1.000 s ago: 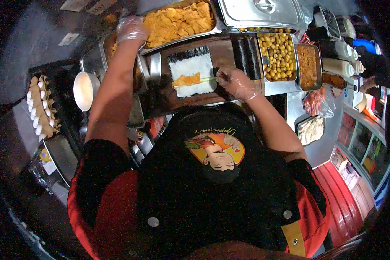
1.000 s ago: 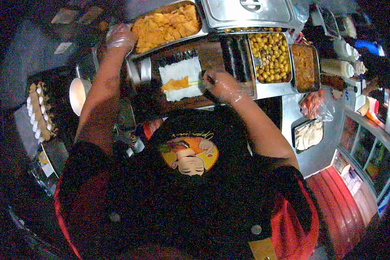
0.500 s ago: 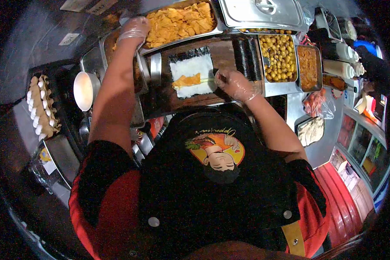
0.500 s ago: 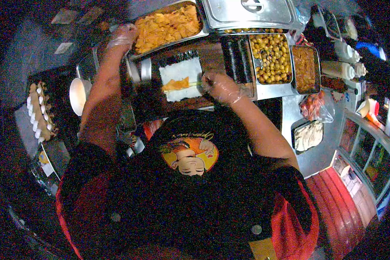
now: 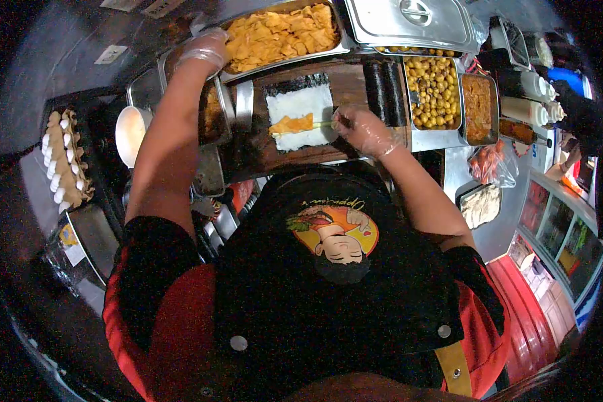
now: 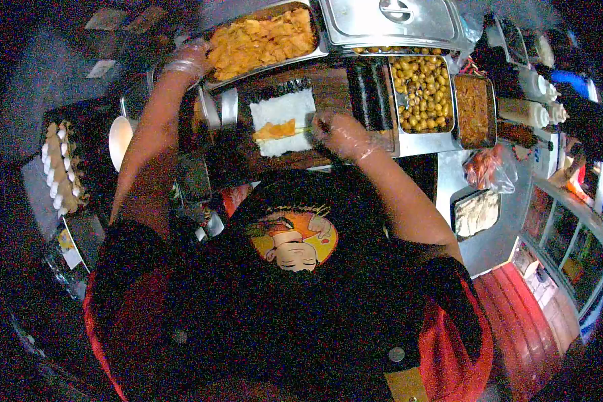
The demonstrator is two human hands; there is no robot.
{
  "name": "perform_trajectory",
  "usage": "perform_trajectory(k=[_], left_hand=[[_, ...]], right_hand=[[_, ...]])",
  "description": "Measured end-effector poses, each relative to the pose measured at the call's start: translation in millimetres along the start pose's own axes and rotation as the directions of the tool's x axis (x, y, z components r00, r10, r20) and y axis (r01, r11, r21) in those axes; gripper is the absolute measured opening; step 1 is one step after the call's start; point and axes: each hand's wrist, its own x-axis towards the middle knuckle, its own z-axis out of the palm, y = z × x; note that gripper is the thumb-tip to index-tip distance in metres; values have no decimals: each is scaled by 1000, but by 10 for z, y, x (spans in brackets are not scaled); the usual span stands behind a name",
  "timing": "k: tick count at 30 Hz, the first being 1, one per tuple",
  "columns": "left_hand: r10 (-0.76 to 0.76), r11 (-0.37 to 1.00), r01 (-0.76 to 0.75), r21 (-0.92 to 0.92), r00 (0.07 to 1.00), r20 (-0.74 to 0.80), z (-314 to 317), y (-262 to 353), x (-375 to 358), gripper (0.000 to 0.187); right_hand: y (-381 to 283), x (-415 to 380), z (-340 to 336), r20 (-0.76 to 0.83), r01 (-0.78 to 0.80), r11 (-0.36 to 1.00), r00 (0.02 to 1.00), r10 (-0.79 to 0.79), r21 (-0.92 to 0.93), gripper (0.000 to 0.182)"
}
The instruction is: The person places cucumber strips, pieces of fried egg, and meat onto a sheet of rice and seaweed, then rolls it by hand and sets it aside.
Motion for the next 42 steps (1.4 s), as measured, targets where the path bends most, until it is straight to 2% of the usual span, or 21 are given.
perform_trajectory(k=[2, 7, 9, 12, 15, 17, 19, 21, 22, 24, 26, 27, 29, 30, 32, 33, 34, 36, 38, 39, 42], left_hand=[[24, 999, -24, -30, 1000, 4, -2, -66, -23, 42], [91, 993, -91, -75, 996, -7, 31, -48, -78, 40], [126, 974, -147, -170, 983, -131, 77, -47, -103, 37], [214, 952, -237, -191, 967, -135, 134, -92, -32, 34], [196, 896, -282, -342, 944, -265, 189, -137, -53, 35], [154, 887, -251, -388, 952, -264, 115, -149, -86, 34], [111, 876, -218, -430, 959, -260, 1, -127, -191, 34], [-32, 624, -91, -776, 989, -142, -69, -67, -327, 38], [-29, 624, -91, -776, 990, -140, -76, -4, -420, 38], [-37, 358, -64, -931, 996, -83, -63, 176, -579, 43], [36, 266, -52, -962, 998, -44, -20, 423, -724, 45], [97, 206, -51, -977, 995, -32, 88, 549, -766, 44], [162, 141, -24, -990, 987, -1, 193, 842, -910, 40], [282, 35, -15, -999, 959, -4, 400, 914, -866, 35], [327, 38, -4, -999, 945, 9, 527, 1174, -912, 32], [327, 33, -3, -999, 945, 8, 591, 1250, -945, 32], [289, 14, 51, -999, 956, 53, 656, 1304, -990, 30], [252, -11, 111, -994, 962, 105, 771, 1354, -1052, 28], [271, 17, 230, -973, 936, 225, 879, 1382, -1101, 24], [324, -92, 244, -966, 924, 202, 1232, 1335, -1042, 20], [318, -139, 210, -968, 935, 157, 1586, 1359, -1084, 16]], right_hand=[[-12, -25, 22, -70, 53, 998, 996, -54, -19, 25], [47, -36, 44, -37, 31, 999, 999, -31, -11, 25], [71, -32, 63, -31, 28, 999, 999, -29, -17, 26], [66, -39, 59, -35, 21, 999, 999, -23, -36, 26], [28, -62, 8, -13, 1, 1000, 1000, -1, -5, 27], [36, -45, -22, -65, 9, 998, 998, -14, -68, 26], [47, -17, -74, -73, 25, 1000, 997, -27, -19, 25], [28, 40, -112, -84, 42, 999, 996, -40, 30, 24], [-7, 75, -117, -80, 23, 991, 997, -12, 133, 24], [-74, 182, -154, -74, -9, 972, 997, 27, 234, 23], [-189, 310, -206, -105, 188, 931, 981, -163, 313, 27], [-318, 330, -214, -100, 170, 933, 984, -145, 317, 27], [-552, 402, -252, -186, 236, 694, 971, -147, 680, 29], [-511, 440, -264, -183, 228, 699, 973, -140, 678, 29], [-367, 607, -274, 21, 76, 722, 992, -123, 687, 30], [-331, 658, -238, -35, 79, 803, 997, -72, 590, 25], [-270, 658, -227, -33, 77, 806, 997, -71, 587, 25], [-149, 627, -223, 42, -33, 891, 999, 16, 452, 21], [20, 626, -102, 21, 42, 911, 998, -56, 410, 20], [107, 628, -23, -2, 124, 922, 991, -132, 368, 20], [176, 600, 109, 125, 9, 955, 991, -48, 296, 20]])
